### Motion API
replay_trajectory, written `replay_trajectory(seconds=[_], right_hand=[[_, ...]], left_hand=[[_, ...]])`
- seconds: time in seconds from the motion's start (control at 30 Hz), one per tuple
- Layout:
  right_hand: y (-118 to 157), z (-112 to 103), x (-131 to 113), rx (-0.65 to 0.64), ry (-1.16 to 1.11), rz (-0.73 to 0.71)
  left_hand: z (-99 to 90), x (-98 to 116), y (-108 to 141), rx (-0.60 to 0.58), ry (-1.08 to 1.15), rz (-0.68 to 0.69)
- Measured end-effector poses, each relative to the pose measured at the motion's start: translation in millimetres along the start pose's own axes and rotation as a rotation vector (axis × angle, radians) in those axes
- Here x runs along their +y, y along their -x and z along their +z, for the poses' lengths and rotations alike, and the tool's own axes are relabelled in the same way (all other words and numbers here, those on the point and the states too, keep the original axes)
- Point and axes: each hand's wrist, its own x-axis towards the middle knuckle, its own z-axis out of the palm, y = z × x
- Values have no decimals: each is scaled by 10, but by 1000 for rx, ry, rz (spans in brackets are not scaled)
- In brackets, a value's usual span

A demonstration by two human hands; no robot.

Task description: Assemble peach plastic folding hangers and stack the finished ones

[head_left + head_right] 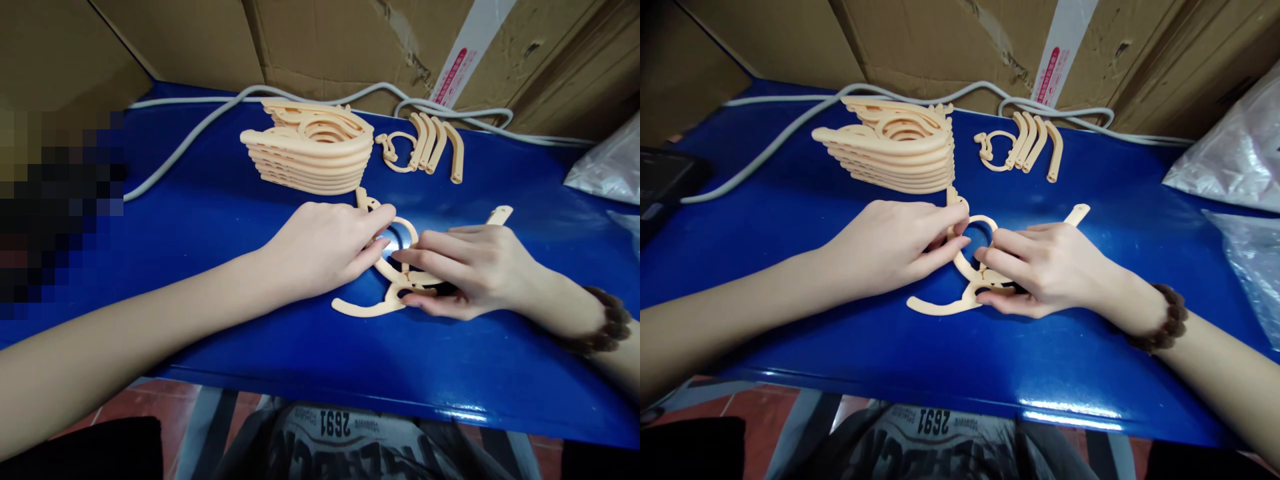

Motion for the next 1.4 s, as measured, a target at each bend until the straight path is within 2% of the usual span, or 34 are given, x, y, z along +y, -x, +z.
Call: replay_trajectory(seconds=[0.17, 0.27, 0.33, 0.57, 0.8, 0.9, 1.17, 1.4], right_hand=[[25, -6, -10, 69, 18, -69], [33, 0, -14, 74, 14, -58], [32, 0, -16, 82, 21, -60], [34, -8, -28, 112, 46, -73], [91, 3, -31, 79, 74, -60], [109, 13, -25, 106, 78, -40], [81, 10, -19, 182, 10, 9], [72, -36, -31, 179, 43, -75]], left_hand=[[6, -18, 1, 41, 92, -5], [41, -39, -8, 143, 107, 95], [70, -53, -16, 170, 127, 162], [118, -70, -36, 94, 248, 190], [96, -66, -47, 27, 292, 220], [79, -76, -52, 5, 314, 244], [97, -185, -105, 3, 424, 373], [110, -187, -99, 18, 446, 414]])
